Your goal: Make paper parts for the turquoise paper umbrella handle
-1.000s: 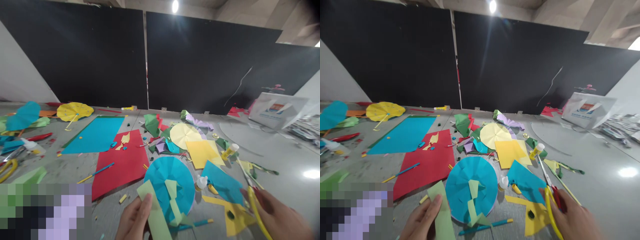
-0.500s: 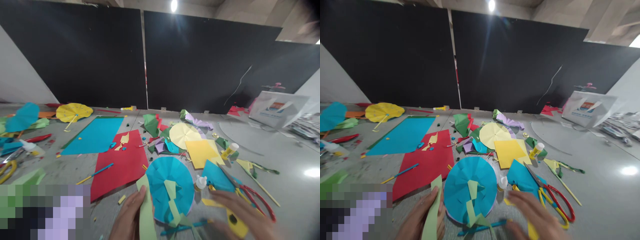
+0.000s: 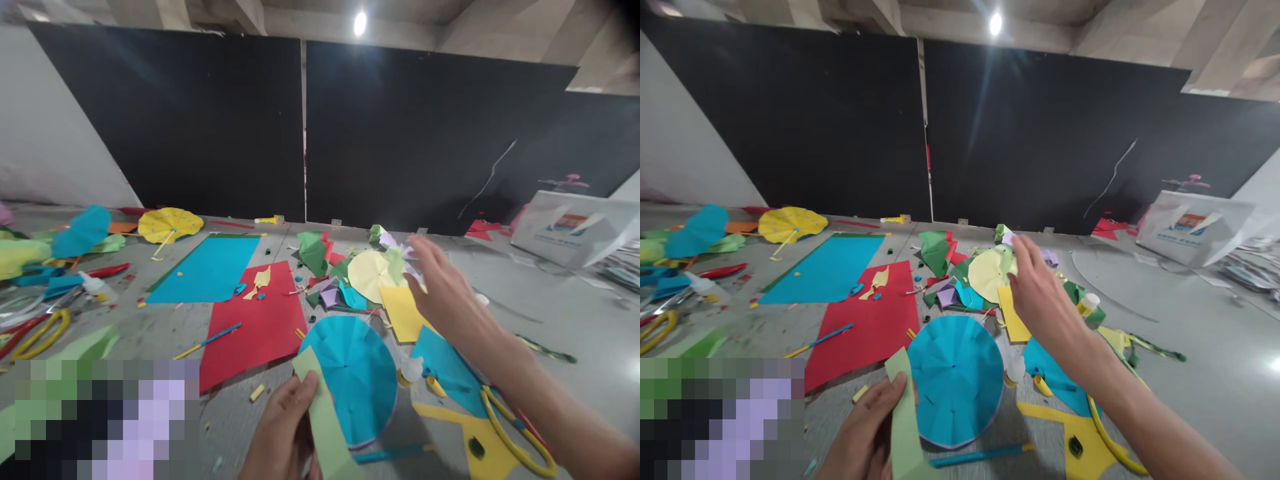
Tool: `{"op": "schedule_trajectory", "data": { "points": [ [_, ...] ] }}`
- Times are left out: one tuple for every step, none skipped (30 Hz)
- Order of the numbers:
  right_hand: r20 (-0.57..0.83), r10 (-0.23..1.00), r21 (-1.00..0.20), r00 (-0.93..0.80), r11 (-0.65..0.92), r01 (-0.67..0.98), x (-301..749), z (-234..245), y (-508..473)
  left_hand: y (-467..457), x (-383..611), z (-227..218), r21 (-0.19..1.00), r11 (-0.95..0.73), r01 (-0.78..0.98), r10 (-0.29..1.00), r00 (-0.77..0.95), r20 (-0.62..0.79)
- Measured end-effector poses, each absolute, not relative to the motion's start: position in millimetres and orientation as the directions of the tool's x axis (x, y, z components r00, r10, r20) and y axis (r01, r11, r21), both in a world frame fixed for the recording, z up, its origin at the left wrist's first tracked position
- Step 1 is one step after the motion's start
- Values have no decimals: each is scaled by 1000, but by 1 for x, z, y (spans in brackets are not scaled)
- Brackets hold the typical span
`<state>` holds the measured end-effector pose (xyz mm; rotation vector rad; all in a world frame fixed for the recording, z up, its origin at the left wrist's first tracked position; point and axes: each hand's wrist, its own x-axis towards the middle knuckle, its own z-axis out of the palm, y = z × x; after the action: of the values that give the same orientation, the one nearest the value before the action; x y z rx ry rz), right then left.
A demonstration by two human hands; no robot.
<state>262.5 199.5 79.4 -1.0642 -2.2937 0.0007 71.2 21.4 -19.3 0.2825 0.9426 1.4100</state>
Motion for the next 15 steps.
{"op": "schedule_trajectory", "data": {
  "points": [
    [572,693,-231,-439,649,724,265,83,194,23,72,-23,703,204,-682,925,-101,-367],
    [623,671,-196,-402,631,750,269,83,185,24,73,-26,730,214,-649,933,-85,-349],
    [648,642,-174,-410,649,741,273,79,172,25,74,-29,754,220,-619,940,-73,-334],
    [647,612,-173,-455,699,694,277,72,158,26,74,-32,774,222,-593,945,-66,-321],
    [616,593,-214,-519,760,614,282,63,144,26,73,-35,791,223,-570,949,-57,-309],
    [504,612,-301,-609,786,540,287,52,130,27,73,-37,803,228,-551,953,-42,-299],
    [413,638,-386,-650,769,510,292,41,118,27,72,-39,812,240,-533,955,-19,-295],
    [355,646,-442,-675,753,488,296,32,107,26,72,-42,816,257,-518,955,7,-296],
    [316,654,-485,-687,734,475,299,23,98,26,72,-45,816,274,-510,953,31,-300],
    [298,676,-536,-674,703,467,301,17,91,25,73,-48,810,291,-509,950,52,-309],
    [277,715,-584,-642,656,478,301,12,85,24,74,-51,802,307,-513,946,68,-318],
    [253,747,-628,-615,610,483,300,8,80,23,75,-53,792,319,-521,942,83,-325],
    [211,773,-673,-598,559,484,298,5,76,22,76,-56,782,325,-531,940,91,-329],
    [166,792,-716,-587,506,481,296,2,74,21,77,-57,774,330,-540,938,94,-334],
    [113,801,-757,-588,452,471,292,-2,72,20,77,-57,771,333,-544,936,89,-341]
  ]
}}
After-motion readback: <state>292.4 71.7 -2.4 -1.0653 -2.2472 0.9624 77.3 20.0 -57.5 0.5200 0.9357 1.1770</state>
